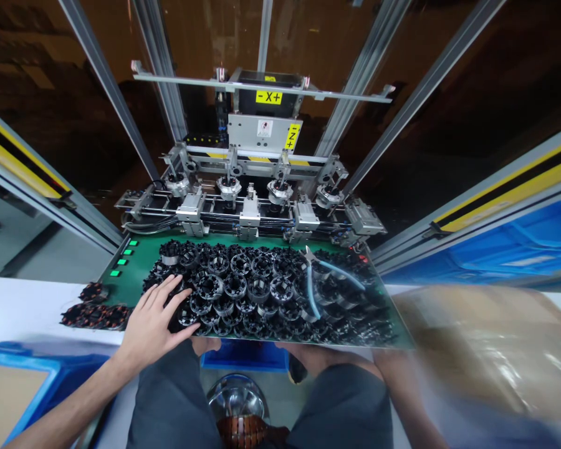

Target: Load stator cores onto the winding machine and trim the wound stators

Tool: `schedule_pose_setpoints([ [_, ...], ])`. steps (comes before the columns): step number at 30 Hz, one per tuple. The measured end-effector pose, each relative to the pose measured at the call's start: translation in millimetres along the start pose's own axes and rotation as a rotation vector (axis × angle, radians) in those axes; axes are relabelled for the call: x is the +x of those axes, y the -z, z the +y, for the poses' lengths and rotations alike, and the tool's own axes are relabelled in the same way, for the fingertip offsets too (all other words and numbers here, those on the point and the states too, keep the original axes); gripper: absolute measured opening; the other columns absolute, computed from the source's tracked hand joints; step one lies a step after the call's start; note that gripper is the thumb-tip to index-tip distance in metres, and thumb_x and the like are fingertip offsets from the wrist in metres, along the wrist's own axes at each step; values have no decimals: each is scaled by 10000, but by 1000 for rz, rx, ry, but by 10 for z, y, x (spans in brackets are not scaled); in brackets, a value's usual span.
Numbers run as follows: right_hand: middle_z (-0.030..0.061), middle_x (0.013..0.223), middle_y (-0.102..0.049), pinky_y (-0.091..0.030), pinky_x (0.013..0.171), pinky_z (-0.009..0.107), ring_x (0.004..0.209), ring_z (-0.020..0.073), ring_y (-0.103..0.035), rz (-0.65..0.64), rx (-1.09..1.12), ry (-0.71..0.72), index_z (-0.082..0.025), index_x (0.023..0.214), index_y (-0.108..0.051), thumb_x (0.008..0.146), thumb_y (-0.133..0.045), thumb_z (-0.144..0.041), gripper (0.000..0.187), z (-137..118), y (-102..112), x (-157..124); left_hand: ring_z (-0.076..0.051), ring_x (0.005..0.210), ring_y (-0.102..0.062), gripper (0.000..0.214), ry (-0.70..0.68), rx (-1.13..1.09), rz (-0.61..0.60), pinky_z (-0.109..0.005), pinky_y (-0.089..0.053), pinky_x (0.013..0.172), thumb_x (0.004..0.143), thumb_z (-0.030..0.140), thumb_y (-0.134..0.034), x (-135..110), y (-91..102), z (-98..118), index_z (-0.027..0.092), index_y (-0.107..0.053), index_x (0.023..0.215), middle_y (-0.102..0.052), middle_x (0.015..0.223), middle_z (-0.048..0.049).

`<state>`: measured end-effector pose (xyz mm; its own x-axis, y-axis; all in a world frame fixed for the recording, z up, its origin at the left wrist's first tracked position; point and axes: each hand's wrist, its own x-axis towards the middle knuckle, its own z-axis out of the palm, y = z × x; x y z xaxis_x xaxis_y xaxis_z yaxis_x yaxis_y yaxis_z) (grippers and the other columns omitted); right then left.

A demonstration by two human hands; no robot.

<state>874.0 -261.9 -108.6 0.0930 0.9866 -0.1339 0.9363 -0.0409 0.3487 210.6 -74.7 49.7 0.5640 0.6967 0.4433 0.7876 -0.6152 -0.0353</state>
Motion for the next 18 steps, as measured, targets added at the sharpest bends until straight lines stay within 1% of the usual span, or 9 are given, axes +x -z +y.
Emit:
schedule_pose_setpoints([
  [4, 137, 840, -752, -396, 970, 436, 766, 228, -607, -71, -7, -12, -190, 926, -821, 928, -670, -118, 168, -21, 4, 11, -423, 1591, -524, 624, 7, -5, -2, -607, -463, 1265, 1013, 593, -721, -2, 3, 7, 206, -621, 1492, -553, 1699, -218],
  [6, 134, 845, -754, -384, 967, 421, 767, 222, -606, -91, -5, -29, -191, 924, -823, 942, -660, -117, 180, -28, 17, 15, -421, 1593, -522, 621, 11, -10, -3, -607, -456, 1273, 1008, 592, -725, -4, 2, 8, 211, -628, 1489, -559, 1696, -213],
  [11, 138, 914, -782, -374, 953, 390, 858, 249, -640, -62, -2, -57, -193, 976, -828, 943, -675, -124, 171, -38, 67, 19, -423, 1594, -520, 618, 12, -14, -9, -609, -454, 1277, 1011, 592, -717, -4, 1, 4, 200, -641, 1482, -556, 1698, -221],
  [15, 122, 819, -748, -383, 937, 408, 751, 229, -596, -87, -29, -30, -181, 890, -805, 921, -678, -89, 160, -45, 111, 21, -419, 1596, -519, 603, 29, -26, -15, -608, -447, 1287, 1003, 588, -725, -1, 11, 12, 216, -653, 1472, -567, 1691, -210],
  [18, 100, 742, -705, -389, 929, 414, 724, 226, -571, -74, -25, -17, -187, 838, -779, 890, -694, -77, 148, -44, 146, 17, -416, 1594, -522, 603, 44, -48, -13, -599, -447, 1288, 987, 585, -744, -2, 15, 17, 235, -663, 1471, -575, 1687, -192],
])
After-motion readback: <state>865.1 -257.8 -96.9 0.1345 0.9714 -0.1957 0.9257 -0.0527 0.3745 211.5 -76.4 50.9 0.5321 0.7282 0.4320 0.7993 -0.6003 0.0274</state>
